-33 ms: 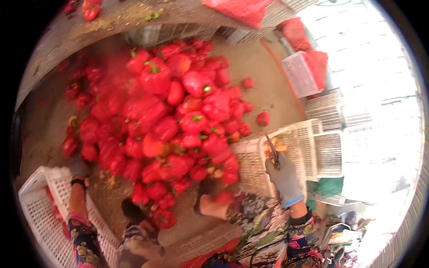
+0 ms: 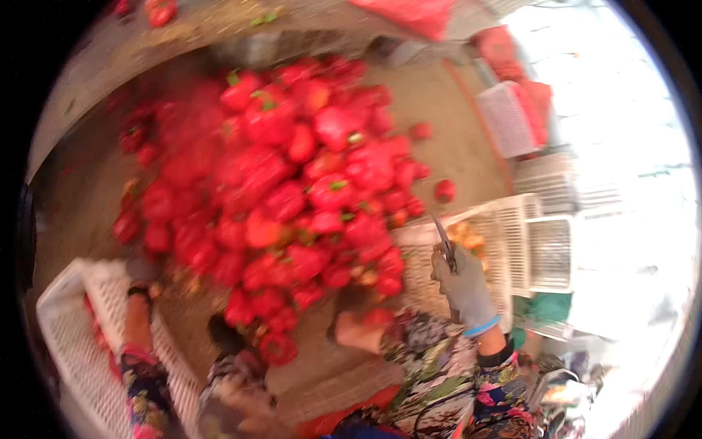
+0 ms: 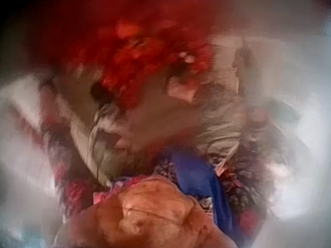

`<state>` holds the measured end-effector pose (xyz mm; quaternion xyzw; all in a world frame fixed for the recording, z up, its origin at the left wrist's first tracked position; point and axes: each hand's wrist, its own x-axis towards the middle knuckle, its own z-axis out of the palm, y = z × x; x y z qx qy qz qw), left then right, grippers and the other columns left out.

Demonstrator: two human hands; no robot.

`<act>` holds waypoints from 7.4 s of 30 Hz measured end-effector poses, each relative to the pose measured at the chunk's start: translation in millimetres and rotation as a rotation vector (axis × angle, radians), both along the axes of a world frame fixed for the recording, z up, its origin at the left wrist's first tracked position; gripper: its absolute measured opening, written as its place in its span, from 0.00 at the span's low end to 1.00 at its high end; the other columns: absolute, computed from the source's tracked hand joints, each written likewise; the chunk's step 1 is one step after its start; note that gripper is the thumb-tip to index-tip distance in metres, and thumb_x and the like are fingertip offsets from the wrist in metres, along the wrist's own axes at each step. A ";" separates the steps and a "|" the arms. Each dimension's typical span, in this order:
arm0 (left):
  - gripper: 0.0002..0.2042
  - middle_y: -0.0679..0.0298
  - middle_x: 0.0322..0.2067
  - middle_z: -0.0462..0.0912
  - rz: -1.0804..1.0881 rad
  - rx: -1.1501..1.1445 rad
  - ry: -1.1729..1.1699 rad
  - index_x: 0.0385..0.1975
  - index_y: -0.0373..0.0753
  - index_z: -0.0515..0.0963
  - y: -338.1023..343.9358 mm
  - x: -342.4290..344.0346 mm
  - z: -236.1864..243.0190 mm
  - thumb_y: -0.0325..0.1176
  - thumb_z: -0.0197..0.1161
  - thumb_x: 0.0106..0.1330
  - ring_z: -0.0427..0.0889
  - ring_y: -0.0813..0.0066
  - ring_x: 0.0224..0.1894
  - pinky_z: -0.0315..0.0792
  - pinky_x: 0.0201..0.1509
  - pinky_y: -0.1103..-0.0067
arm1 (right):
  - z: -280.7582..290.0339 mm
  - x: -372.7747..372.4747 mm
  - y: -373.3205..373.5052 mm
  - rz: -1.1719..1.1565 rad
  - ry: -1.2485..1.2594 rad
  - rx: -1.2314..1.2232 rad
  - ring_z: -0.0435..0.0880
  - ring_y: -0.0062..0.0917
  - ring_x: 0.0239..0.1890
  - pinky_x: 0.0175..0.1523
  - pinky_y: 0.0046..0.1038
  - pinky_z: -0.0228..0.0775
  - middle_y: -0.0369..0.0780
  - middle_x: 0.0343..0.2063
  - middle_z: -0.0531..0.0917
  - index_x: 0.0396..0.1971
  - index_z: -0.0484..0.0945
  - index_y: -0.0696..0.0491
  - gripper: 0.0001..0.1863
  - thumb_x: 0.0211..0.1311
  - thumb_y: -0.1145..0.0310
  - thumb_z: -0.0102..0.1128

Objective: The person uses a knife to trim the stems and remove the cores from red bell peppers. They pick peppers from a large pile on the floor, cut them, and place the trimmed peppers into a white plastic basket. The person works continuously, processing the peppers one by one.

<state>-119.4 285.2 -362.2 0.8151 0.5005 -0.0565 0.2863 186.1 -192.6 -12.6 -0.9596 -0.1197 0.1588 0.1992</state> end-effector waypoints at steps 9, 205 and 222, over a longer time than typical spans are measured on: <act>0.26 0.59 0.46 0.73 0.466 -0.813 -1.400 0.55 0.36 0.64 -160.0 16.1 229.4 0.31 0.64 0.55 0.76 0.71 0.47 0.73 0.50 0.77 | -54.1 -117.5 196.1 0.379 1.085 0.531 0.77 0.20 0.18 0.22 0.23 0.70 0.37 0.24 0.79 0.33 0.75 0.56 0.22 0.70 0.50 0.43; 0.05 0.61 0.30 0.81 0.819 0.161 -1.292 0.37 0.37 0.75 -272.0 -192.8 316.0 0.27 0.54 0.65 0.80 0.72 0.34 0.73 0.37 0.75 | -9.7 -381.0 196.4 0.881 0.999 0.837 0.70 0.10 0.20 0.25 0.16 0.65 0.29 0.21 0.75 0.33 0.75 0.56 0.03 0.61 0.75 0.57; 0.12 0.61 0.43 0.80 1.291 -0.233 -2.120 0.46 0.36 0.73 -254.6 -251.8 325.7 0.36 0.51 0.71 0.80 0.71 0.43 0.76 0.44 0.74 | 14.0 -427.2 228.9 1.038 0.962 0.812 0.70 0.12 0.19 0.22 0.18 0.63 0.30 0.20 0.74 0.32 0.73 0.54 0.07 0.61 0.67 0.60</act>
